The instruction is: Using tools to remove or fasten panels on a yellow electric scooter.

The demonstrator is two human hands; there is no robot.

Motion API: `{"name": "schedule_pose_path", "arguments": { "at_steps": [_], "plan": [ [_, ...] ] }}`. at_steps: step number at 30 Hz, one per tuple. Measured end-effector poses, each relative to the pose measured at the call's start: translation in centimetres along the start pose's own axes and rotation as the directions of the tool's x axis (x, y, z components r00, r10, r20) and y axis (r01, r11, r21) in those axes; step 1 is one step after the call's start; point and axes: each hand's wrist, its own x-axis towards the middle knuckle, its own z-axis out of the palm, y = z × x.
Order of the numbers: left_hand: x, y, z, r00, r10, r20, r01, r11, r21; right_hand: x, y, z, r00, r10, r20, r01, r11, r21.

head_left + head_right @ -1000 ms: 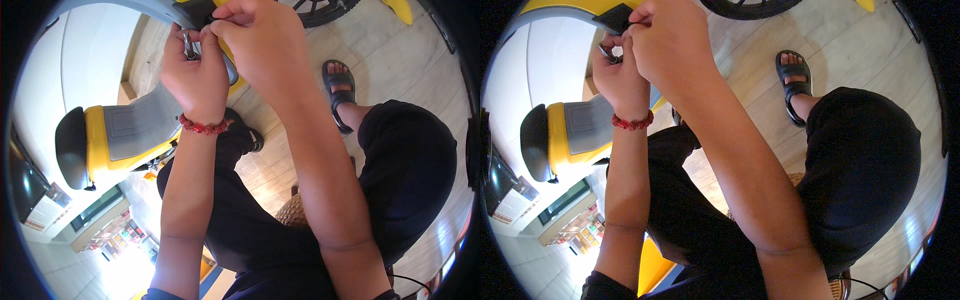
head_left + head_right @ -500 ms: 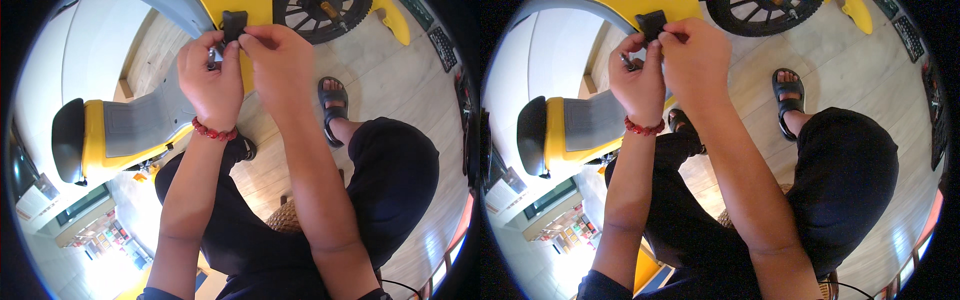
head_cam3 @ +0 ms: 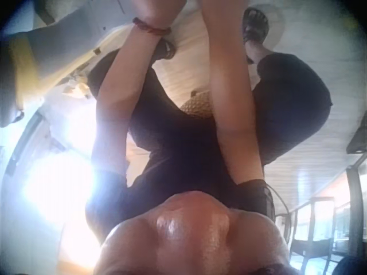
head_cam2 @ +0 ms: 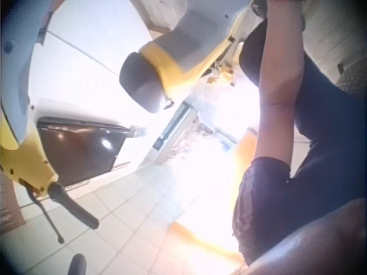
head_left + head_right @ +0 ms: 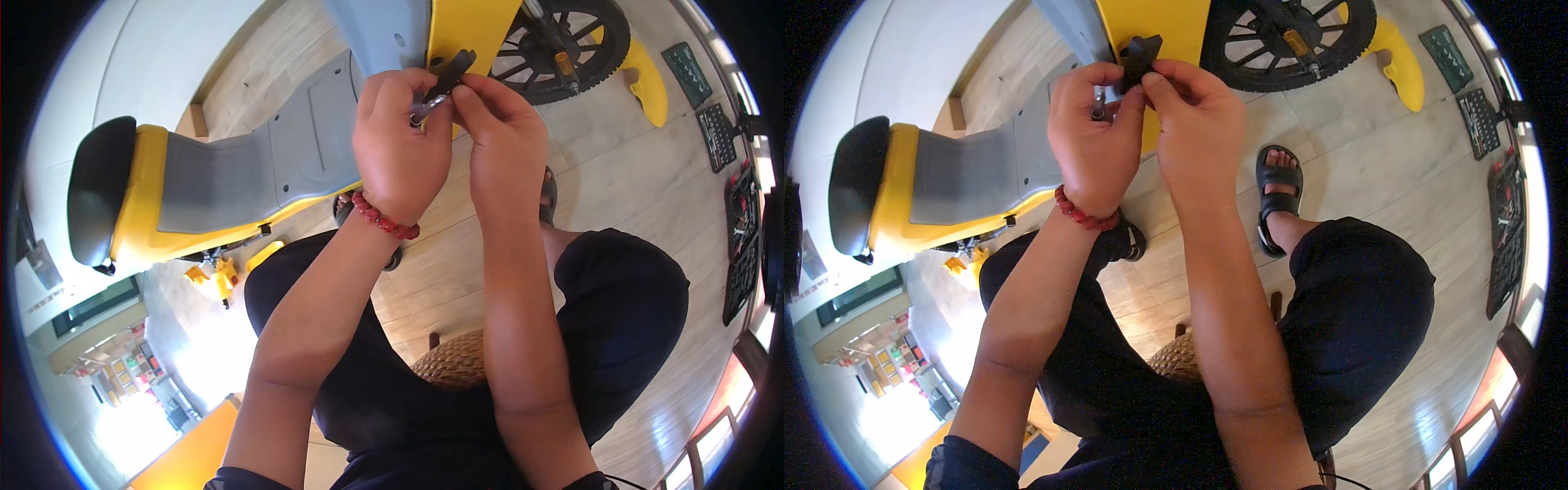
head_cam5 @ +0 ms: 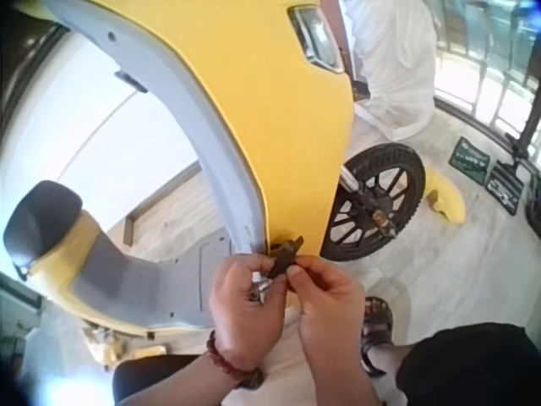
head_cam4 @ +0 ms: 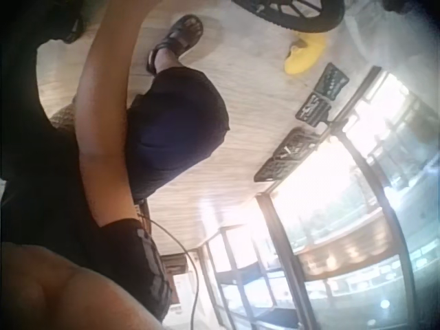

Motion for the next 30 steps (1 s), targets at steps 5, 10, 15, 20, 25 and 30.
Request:
{"name": "schedule_pose_path", "arguments": {
  "at_steps": [5, 10, 15, 20, 25, 30],
  "plan": [
    [-0.3, 0.3, -0.5, 0.996, -0.092, 0.009, 0.091, 0.992, 0.085, -0.4, 0.0, 0.4, 0.996, -0.086, -0.020, 0.077, 0.957, -0.278],
    [-0.2, 0.3, -0.5, 0.996, -0.094, -0.004, 0.094, 0.994, 0.053, -0.5, -0.3, 0.5, 0.998, -0.058, -0.025, 0.049, 0.964, -0.259],
    [0.1, 0.9, -0.7, 0.985, -0.169, 0.045, 0.170, 0.985, -0.015, -0.6, 0.3, 0.5, 0.992, -0.124, -0.013, 0.119, 0.975, -0.189],
    [0.1, 0.5, -1.0, 0.988, -0.144, 0.047, 0.144, 0.990, 0.012, -0.4, 0.7, 0.7, 0.987, -0.157, -0.017, 0.151, 0.971, -0.186],
    [0.1, 0.6, -1.0, 0.991, -0.126, 0.054, 0.125, 0.992, 0.032, -0.1, 1.1, 0.7, 0.987, -0.160, -0.003, 0.157, 0.977, -0.147],
    [0.2, 0.6, -1.2, 0.992, -0.103, 0.080, 0.098, 0.994, 0.055, 0.2, 0.7, 0.6, 0.988, -0.154, -0.010, 0.151, 0.978, -0.142]
  ]
}}
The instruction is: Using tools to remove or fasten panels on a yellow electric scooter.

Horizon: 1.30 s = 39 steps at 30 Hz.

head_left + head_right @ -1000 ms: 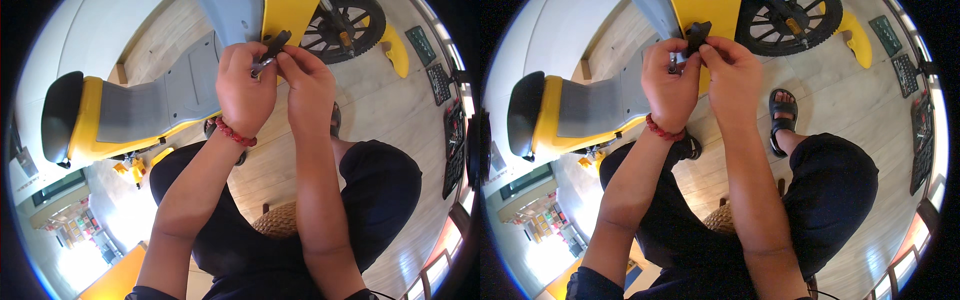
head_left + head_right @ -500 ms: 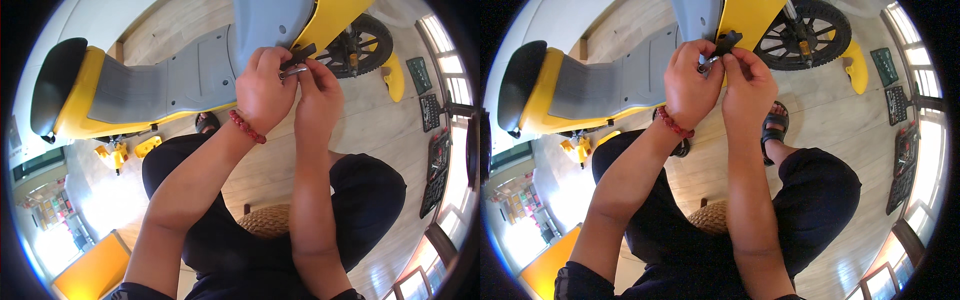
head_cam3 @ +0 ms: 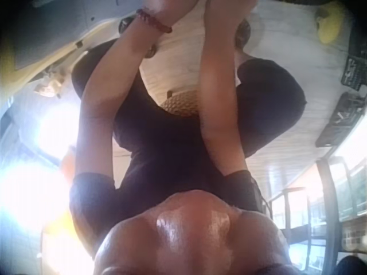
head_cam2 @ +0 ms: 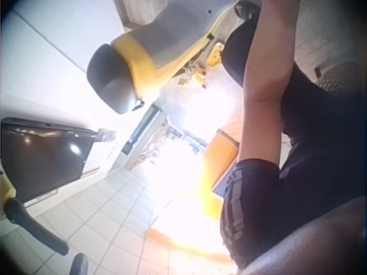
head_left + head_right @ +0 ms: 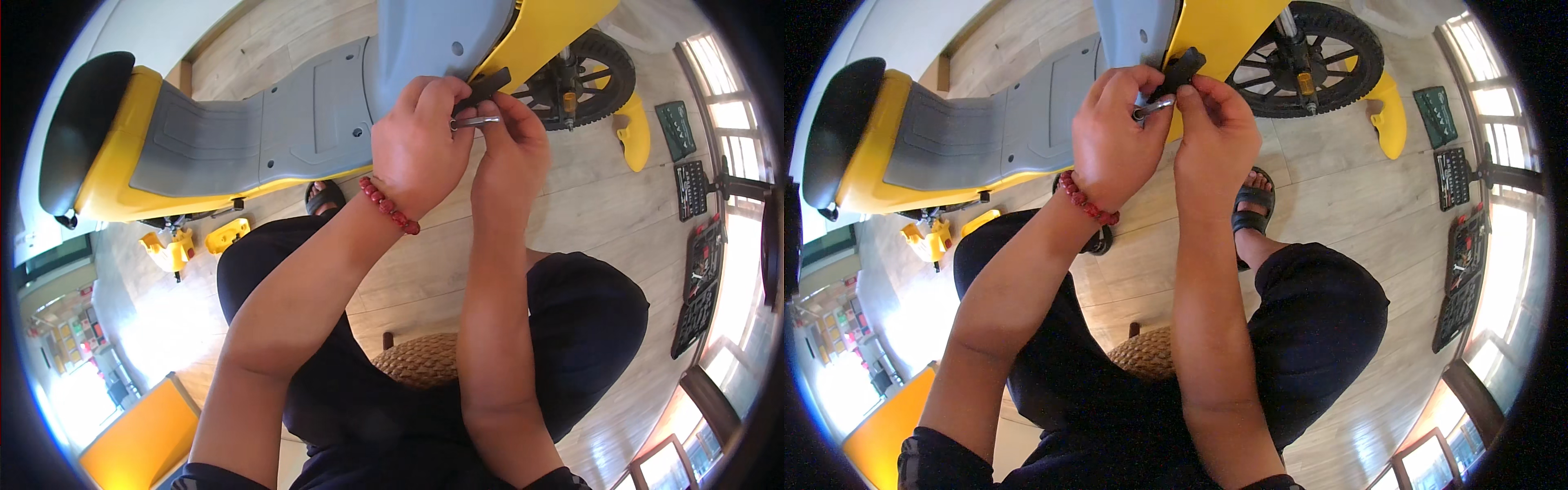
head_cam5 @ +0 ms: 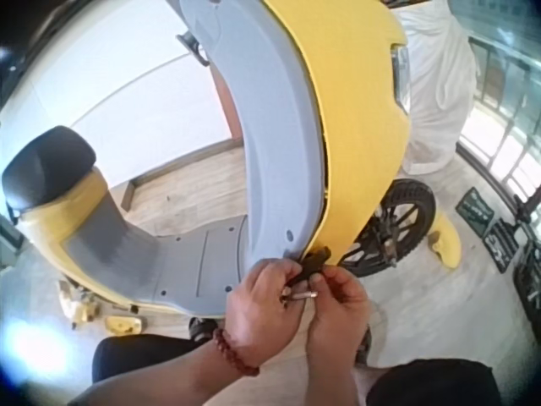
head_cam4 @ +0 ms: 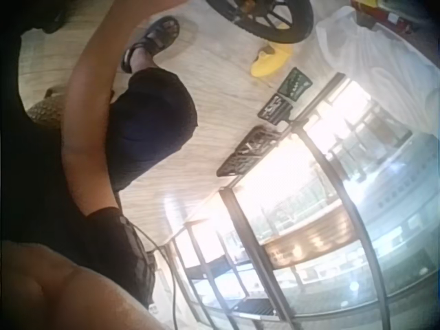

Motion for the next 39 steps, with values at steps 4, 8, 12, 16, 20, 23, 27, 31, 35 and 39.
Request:
{"name": "schedule_pose_path", "arguments": {
  "at_steps": [4, 8, 12, 16, 20, 23, 27, 31, 35, 39],
  "plan": [
    [0.1, -0.6, 0.1, 0.997, 0.074, -0.014, -0.074, 0.997, 0.022, 0.1, -0.5, 0.1, 1.000, 0.002, 0.018, -0.002, 1.000, -0.006],
    [0.4, -1.0, -0.2, 0.996, 0.084, -0.024, -0.084, 0.996, -0.007, 0.4, -0.4, 0.0, 0.996, 0.048, 0.075, -0.054, 0.996, 0.076],
    [0.5, -0.9, -0.4, 0.998, 0.060, -0.006, -0.060, 0.998, 0.003, 0.6, -1.1, 0.2, 0.989, 0.111, 0.096, -0.116, 0.992, 0.042],
    [0.1, -0.9, -0.3, 0.998, 0.060, -0.028, -0.059, 0.997, 0.048, 0.4, -1.1, 0.2, 0.990, 0.129, 0.051, -0.126, 0.990, -0.056],
    [-0.1, -0.4, 0.0, 0.999, -0.028, -0.025, 0.028, 1.000, 0.014, 0.6, -0.3, 0.9, 0.999, -0.023, -0.024, 0.021, 0.998, -0.062],
    [0.0, -0.4, 0.2, 0.999, -0.024, -0.032, 0.025, 0.999, 0.038, 1.1, 0.0, -0.2, 0.997, 0.049, 0.065, -0.049, 0.999, 0.004],
    [0.3, -0.6, 0.1, 1.000, -0.007, -0.024, 0.007, 1.000, 0.009, 1.1, -0.9, 0.0, 0.995, 0.023, 0.099, -0.007, 0.986, -0.166],
    [0.6, 0.0, 0.0, 0.997, -0.067, -0.040, 0.066, 0.997, -0.025, 1.2, -0.7, -0.2, 0.995, 0.024, 0.101, -0.009, 0.988, -0.153],
    [0.4, -0.3, 0.0, 0.997, -0.066, -0.044, 0.065, 0.997, -0.038, 1.3, -0.6, -0.2, 0.991, 0.055, 0.119, -0.056, 0.998, 0.001],
    [0.4, -0.3, 0.0, 0.997, -0.060, -0.046, 0.057, 0.996, -0.075, 1.5, -1.0, -0.1, 0.986, 0.099, 0.134, -0.104, 0.994, 0.027]
  ]
}}
